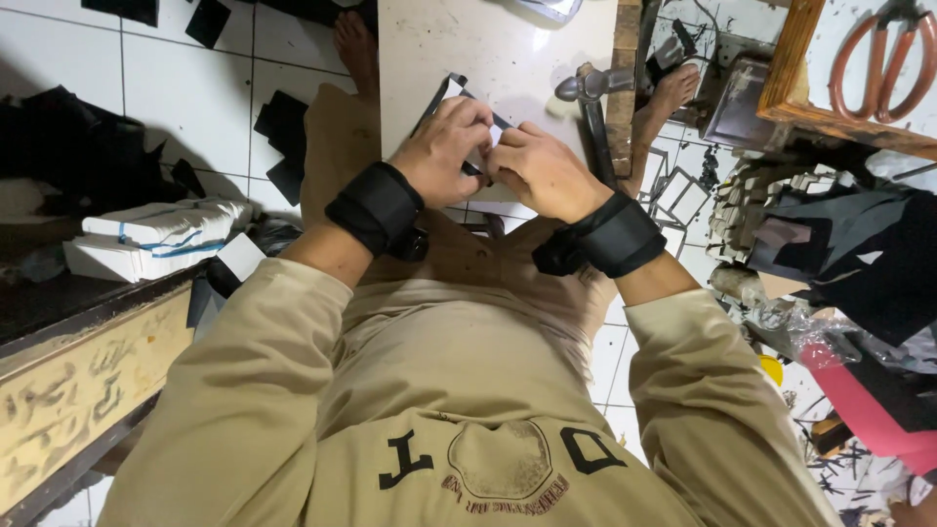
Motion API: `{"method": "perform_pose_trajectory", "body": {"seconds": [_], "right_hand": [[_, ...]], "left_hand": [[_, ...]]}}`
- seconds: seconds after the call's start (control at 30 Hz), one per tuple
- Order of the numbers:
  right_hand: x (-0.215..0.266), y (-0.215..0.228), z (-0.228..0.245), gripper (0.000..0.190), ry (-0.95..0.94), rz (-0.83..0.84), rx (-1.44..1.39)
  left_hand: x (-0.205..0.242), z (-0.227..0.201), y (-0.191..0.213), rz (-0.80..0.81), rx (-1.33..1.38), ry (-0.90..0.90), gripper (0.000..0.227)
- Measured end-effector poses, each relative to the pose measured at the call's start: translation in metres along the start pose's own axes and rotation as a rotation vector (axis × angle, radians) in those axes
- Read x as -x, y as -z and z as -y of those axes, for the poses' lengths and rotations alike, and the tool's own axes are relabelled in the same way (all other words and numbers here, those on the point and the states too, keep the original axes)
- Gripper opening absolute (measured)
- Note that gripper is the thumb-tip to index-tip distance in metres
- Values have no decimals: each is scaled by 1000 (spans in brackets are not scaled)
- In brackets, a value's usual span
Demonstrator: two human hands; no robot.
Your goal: The person assembles small sandwiches by placing a dark rectangular layer onto a white square base, then using a hammer to press the layers together. The person repeats this process with multiple units, stacking the finished items on the table.
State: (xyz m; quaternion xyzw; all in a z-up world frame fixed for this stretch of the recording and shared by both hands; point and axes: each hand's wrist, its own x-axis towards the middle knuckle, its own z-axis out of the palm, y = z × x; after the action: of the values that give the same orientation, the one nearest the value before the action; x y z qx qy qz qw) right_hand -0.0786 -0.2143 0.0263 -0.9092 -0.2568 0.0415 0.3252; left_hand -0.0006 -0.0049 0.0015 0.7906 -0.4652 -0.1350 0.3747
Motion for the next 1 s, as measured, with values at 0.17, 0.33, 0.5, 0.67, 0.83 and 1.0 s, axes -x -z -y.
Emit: {"method": "perform_pose_trajectory", "body": {"seconds": [0.17, 0.33, 0.5, 0.67, 0.83, 1.0], "right_hand": [[5, -9, -5, 17, -126, -56, 4], [29, 5, 10, 31, -274, -324, 143], [64, -13, -38, 43, -455, -546, 354], [74, -9, -41, 33, -524, -492, 261], [66, -3, 31, 21, -429, -447, 68], [54, -19, 67, 24, -451, -176, 38]], "left_hand": [[1, 1, -4, -20, 10, 4, 28], [4, -1, -2, 14, 40, 78, 29], [1, 1, -2, 8, 28, -8, 30], [2, 4, -2, 36, 84, 38, 28], [0, 12, -10, 54, 69, 34, 22], [1, 15, -11, 35, 53, -15, 20]]}}
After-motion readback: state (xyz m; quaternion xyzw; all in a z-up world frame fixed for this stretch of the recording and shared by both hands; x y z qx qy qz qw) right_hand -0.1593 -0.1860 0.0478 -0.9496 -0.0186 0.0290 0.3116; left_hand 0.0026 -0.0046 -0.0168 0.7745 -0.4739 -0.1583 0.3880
